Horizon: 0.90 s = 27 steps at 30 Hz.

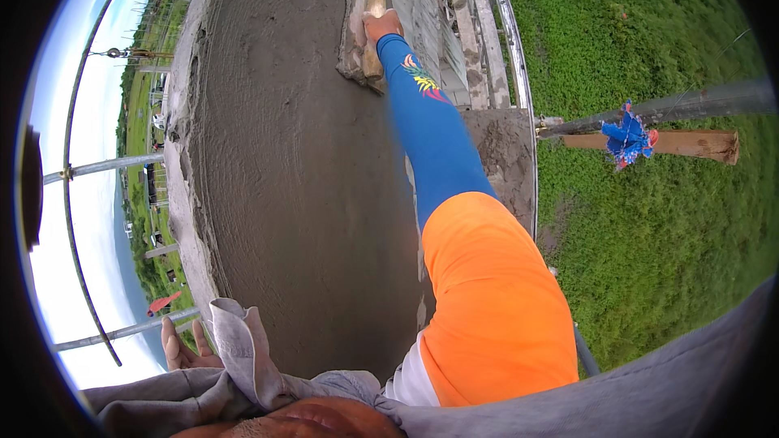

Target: The person scoops wet cement from a scaffold platform with a trowel and applies it to a vertical wall. They then smooth the surface with a wooden float, repeating the process to cover more area.

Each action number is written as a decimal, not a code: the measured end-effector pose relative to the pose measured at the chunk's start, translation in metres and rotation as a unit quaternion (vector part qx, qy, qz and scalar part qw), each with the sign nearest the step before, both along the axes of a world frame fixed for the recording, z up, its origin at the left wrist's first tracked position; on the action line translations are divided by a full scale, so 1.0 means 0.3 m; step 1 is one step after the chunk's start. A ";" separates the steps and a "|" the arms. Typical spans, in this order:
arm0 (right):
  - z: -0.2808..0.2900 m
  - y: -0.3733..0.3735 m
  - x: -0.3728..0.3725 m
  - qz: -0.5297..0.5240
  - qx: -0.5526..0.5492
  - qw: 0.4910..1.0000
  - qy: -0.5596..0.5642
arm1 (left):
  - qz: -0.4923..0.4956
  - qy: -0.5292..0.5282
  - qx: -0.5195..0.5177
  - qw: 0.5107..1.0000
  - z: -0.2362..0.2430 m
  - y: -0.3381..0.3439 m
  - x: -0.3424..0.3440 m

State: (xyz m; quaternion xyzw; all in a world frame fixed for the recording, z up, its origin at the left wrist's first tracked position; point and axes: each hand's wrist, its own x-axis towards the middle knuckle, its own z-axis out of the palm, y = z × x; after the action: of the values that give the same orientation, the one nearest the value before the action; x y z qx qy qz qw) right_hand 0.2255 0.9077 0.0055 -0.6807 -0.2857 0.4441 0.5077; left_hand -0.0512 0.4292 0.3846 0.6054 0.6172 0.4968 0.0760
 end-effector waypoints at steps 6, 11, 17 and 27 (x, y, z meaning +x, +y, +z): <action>0.160 -0.386 -0.152 0.010 0.192 0.975 0.115 | -0.056 0.067 -0.010 0.996 -0.003 0.000 -0.007; 0.422 -0.176 -0.052 0.022 0.264 0.964 -0.017 | 0.005 0.073 -0.020 0.997 -0.007 -0.009 -0.093; 0.095 0.041 0.021 0.010 0.043 0.995 0.085 | 0.022 0.064 -0.031 0.997 -0.003 0.003 -0.120; -0.615 -1.028 -0.442 -0.010 -0.116 0.978 0.173 | 0.042 0.070 -0.051 0.995 -0.002 0.012 -0.077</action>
State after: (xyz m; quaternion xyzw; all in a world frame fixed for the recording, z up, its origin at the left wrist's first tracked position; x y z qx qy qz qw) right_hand 0.0928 0.5994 -0.1791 -0.6505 -0.1331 0.5808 0.4709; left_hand -0.0742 0.4328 0.3840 0.6077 0.6704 0.4236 0.0423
